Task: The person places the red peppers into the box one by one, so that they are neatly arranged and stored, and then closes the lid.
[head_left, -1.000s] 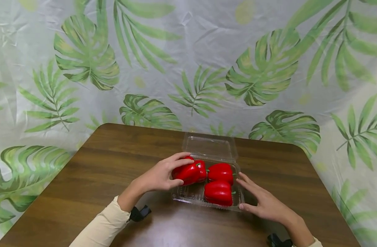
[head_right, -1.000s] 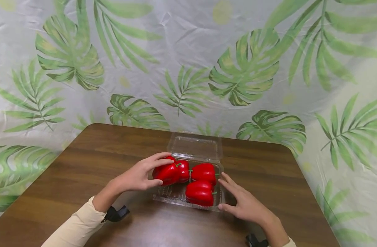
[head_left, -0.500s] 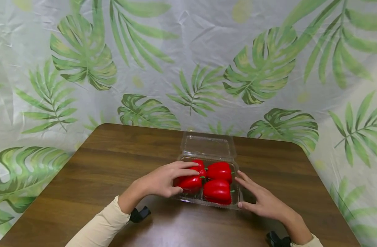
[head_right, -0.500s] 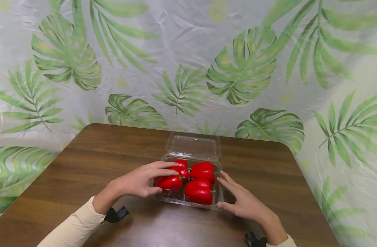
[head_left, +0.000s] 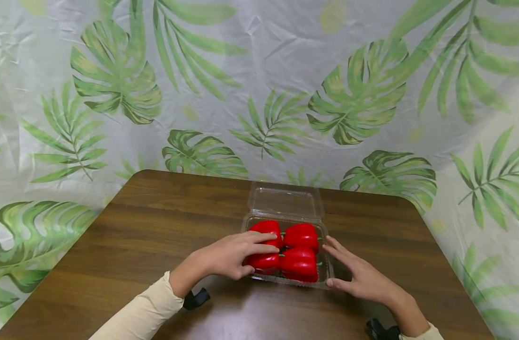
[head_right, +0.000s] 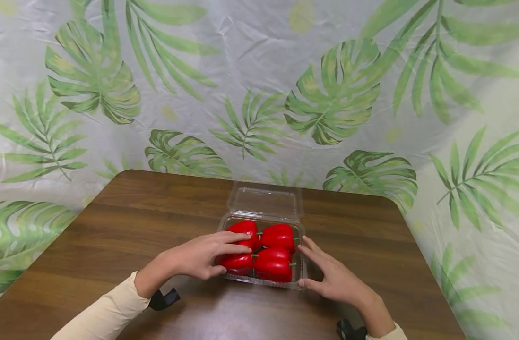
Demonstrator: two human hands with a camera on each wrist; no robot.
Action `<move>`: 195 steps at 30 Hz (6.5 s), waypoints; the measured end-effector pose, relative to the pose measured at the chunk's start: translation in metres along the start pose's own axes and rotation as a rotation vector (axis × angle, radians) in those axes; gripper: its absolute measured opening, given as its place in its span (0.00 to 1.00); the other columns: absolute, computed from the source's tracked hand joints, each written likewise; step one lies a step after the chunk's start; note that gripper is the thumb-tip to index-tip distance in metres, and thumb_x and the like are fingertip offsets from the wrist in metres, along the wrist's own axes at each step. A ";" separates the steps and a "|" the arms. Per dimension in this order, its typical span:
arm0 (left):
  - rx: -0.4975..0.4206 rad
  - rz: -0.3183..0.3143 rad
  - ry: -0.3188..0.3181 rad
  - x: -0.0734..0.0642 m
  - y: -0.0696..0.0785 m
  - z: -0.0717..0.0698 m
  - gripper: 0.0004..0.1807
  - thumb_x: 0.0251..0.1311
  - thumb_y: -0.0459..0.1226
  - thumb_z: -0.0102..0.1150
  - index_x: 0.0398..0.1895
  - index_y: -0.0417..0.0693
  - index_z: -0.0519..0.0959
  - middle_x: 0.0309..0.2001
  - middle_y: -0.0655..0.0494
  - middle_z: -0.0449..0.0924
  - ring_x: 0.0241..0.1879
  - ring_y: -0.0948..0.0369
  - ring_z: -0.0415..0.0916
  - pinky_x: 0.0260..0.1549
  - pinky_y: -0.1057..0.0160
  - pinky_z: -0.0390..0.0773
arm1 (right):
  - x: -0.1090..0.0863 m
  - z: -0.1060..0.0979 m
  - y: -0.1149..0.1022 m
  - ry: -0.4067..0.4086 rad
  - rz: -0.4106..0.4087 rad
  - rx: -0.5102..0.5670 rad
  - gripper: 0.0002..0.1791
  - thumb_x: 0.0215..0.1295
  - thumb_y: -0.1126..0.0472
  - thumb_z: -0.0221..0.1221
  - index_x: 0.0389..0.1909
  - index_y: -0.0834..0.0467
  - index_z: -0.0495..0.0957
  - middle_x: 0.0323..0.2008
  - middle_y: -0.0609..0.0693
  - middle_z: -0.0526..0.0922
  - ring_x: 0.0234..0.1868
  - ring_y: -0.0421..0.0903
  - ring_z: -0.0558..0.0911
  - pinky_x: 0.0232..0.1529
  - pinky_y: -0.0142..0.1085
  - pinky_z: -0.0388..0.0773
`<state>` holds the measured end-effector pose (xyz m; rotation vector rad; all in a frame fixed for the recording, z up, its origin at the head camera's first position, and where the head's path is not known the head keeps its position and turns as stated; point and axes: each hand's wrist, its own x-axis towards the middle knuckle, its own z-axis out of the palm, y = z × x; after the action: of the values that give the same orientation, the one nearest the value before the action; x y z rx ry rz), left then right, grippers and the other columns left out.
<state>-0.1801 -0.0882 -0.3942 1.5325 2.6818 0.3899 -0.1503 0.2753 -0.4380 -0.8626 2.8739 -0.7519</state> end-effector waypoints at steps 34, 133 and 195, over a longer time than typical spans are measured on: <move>0.027 0.006 0.001 0.004 -0.001 0.014 0.29 0.62 0.43 0.62 0.68 0.60 0.72 0.74 0.55 0.65 0.73 0.54 0.63 0.69 0.50 0.69 | 0.000 0.002 0.003 -0.007 0.005 0.017 0.43 0.64 0.41 0.62 0.75 0.52 0.60 0.79 0.57 0.54 0.73 0.62 0.65 0.58 0.63 0.74; -1.080 -0.861 0.321 0.068 -0.150 0.029 0.24 0.73 0.40 0.50 0.67 0.38 0.70 0.64 0.38 0.75 0.57 0.49 0.80 0.52 0.56 0.82 | 0.004 0.003 0.006 0.002 -0.017 0.019 0.44 0.62 0.41 0.63 0.75 0.53 0.60 0.77 0.56 0.58 0.70 0.59 0.71 0.58 0.60 0.76; -1.201 -0.670 0.600 0.068 -0.148 -0.005 0.26 0.66 0.23 0.52 0.68 0.36 0.65 0.31 0.60 0.75 0.27 0.62 0.74 0.26 0.64 0.80 | 0.007 0.010 0.004 0.010 -0.023 0.043 0.43 0.61 0.42 0.64 0.75 0.51 0.61 0.78 0.55 0.57 0.72 0.60 0.69 0.59 0.62 0.75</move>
<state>-0.3409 -0.1034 -0.4168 0.1671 2.1372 2.0661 -0.1570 0.2702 -0.4482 -0.8914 2.8496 -0.8198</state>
